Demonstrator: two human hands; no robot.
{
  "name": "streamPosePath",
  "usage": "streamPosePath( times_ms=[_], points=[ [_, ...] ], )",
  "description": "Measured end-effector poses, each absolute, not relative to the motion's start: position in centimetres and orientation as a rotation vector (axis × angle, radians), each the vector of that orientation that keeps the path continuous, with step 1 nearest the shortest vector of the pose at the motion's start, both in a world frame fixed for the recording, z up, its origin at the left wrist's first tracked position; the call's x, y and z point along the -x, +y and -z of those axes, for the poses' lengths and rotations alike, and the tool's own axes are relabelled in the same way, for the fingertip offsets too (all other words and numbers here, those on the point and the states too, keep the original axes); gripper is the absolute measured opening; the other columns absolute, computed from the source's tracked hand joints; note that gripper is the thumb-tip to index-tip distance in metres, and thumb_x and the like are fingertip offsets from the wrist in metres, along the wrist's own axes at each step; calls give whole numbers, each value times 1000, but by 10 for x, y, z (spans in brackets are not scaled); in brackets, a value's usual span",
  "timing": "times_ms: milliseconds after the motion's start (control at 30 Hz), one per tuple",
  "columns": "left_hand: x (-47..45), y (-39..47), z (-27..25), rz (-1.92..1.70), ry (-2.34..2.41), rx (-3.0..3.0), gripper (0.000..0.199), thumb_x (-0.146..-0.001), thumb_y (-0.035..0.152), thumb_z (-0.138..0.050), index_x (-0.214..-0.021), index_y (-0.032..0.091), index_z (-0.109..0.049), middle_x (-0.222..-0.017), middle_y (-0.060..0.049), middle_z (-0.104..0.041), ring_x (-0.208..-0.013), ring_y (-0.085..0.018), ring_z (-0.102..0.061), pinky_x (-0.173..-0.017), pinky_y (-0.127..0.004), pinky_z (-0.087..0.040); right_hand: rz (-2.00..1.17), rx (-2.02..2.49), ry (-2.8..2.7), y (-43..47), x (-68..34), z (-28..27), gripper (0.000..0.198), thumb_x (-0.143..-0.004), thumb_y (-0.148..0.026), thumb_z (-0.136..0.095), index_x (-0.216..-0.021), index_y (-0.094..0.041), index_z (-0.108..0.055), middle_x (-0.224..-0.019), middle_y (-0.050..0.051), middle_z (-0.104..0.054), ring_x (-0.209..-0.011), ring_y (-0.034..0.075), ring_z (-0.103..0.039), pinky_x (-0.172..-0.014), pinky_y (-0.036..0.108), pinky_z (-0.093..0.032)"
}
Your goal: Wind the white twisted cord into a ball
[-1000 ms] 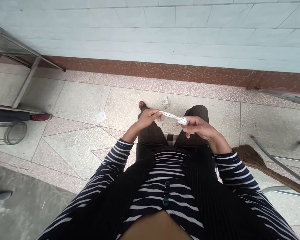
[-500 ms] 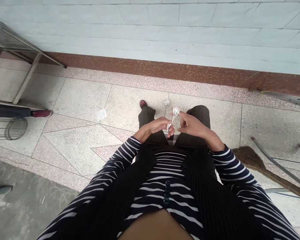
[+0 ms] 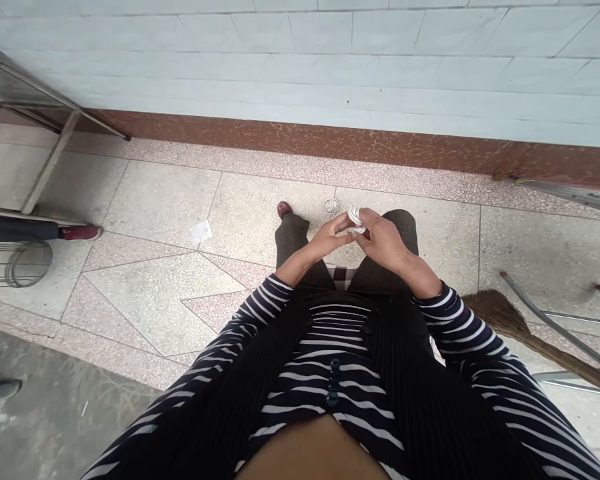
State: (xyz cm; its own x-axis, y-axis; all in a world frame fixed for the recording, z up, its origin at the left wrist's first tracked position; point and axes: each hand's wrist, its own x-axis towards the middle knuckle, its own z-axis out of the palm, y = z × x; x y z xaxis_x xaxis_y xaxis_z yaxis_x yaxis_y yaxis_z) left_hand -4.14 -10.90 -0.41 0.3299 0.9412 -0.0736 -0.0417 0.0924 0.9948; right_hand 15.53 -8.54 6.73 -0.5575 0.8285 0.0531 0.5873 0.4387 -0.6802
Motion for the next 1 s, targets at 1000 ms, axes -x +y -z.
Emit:
streamPosePath(
  times_ms=[1000],
  points=[
    [62, -104, -35, -726, 1017, -1288, 44, -98, 52, -75, -75, 15, -79, -89, -7, -81, -93, -18, -75, -101, -33, -54, -1909, 835, -1242, -100, -165, -101, 65, -92, -56, -86, -150, -35, -69, -137, 5, -67, -64, 8, -56, -60, 29, -59]
  ],
)
